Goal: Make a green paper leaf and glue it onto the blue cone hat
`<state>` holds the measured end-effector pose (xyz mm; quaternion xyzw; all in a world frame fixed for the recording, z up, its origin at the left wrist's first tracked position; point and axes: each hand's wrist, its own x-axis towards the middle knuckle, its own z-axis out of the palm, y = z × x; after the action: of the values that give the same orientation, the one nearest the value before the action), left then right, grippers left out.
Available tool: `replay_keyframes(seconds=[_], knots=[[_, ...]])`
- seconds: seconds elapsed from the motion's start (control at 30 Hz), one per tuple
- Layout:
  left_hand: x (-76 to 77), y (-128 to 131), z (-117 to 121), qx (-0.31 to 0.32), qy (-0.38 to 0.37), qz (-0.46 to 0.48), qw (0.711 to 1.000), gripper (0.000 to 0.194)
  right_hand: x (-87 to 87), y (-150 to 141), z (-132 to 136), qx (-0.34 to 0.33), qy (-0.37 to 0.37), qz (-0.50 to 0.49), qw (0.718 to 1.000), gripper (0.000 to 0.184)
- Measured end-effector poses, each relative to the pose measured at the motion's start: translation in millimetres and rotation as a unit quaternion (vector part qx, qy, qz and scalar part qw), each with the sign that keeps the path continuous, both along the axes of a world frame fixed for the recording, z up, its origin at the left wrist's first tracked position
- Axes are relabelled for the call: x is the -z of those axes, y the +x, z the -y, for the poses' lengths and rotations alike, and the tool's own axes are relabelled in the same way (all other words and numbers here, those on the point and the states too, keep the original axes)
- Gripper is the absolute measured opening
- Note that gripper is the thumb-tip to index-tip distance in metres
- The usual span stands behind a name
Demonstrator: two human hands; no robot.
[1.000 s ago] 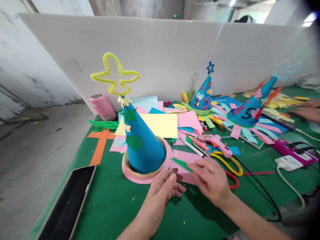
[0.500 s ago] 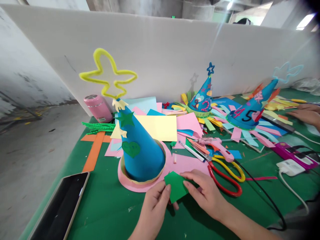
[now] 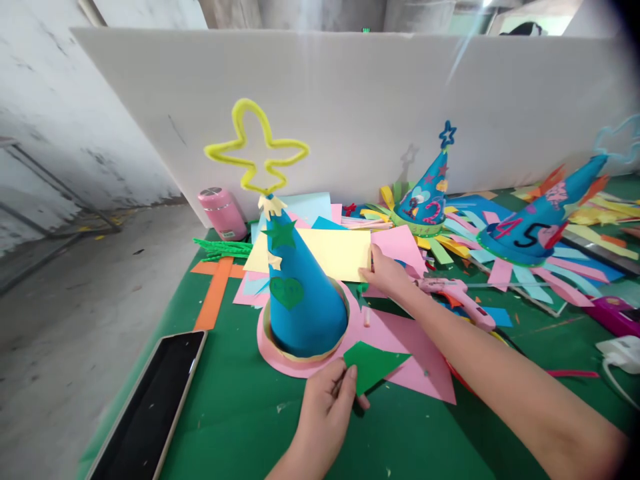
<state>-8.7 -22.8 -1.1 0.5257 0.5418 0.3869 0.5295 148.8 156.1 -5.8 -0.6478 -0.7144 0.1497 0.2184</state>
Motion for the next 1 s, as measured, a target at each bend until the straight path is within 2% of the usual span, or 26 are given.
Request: replay_keyframes(seconds=[0.1,0.17,0.23,0.33,0.43,0.53,0.63,0.73,0.93,1.0], knots=[[1.4,0,-1,0.000,-0.001,0.001,1.000,0.028,4.7,-2,-8,0.009,0.012,-0.018,1.000,0.033],[2.9,1,-1,-0.004,-0.009,0.012,1.000,0.027,1.6,1,-9,0.007,0.033,-0.036,0.999,0.025],[4.1,2,-2,-0.010,-0.018,0.025,0.999,0.027,-6.8,7,-7,-0.001,0.067,-0.055,0.996,0.020],[2.6,4,-3,-0.023,-0.022,0.048,0.998,0.028,-26.3,20,5,-0.001,0.137,-0.082,0.987,0.028],[-4.0,6,-5,-0.031,-0.033,0.088,0.995,0.027,-46.0,37,25,0.024,0.211,-0.107,0.971,0.027],[-11.6,13,-11,-0.036,-0.050,0.135,0.989,0.023,-56.2,57,47,0.068,0.272,-0.126,0.952,0.022],[-14.7,26,-23,-0.045,-0.058,0.162,0.984,0.020,-54.7,75,66,0.124,0.308,-0.167,0.928,0.021],[-13.1,43,-40,-0.056,-0.060,0.195,0.977,0.021,-45.9,90,80,0.179,0.317,-0.233,0.902,0.020],[-10.0,74,-86,-0.072,-0.075,0.231,0.967,0.015,-29.1,110,96,0.237,0.284,-0.344,0.863,0.024],[-11.1,79,-98,-0.073,-0.091,0.237,0.965,0.020,-27.5,112,101,0.242,0.274,-0.373,0.853,0.023]])
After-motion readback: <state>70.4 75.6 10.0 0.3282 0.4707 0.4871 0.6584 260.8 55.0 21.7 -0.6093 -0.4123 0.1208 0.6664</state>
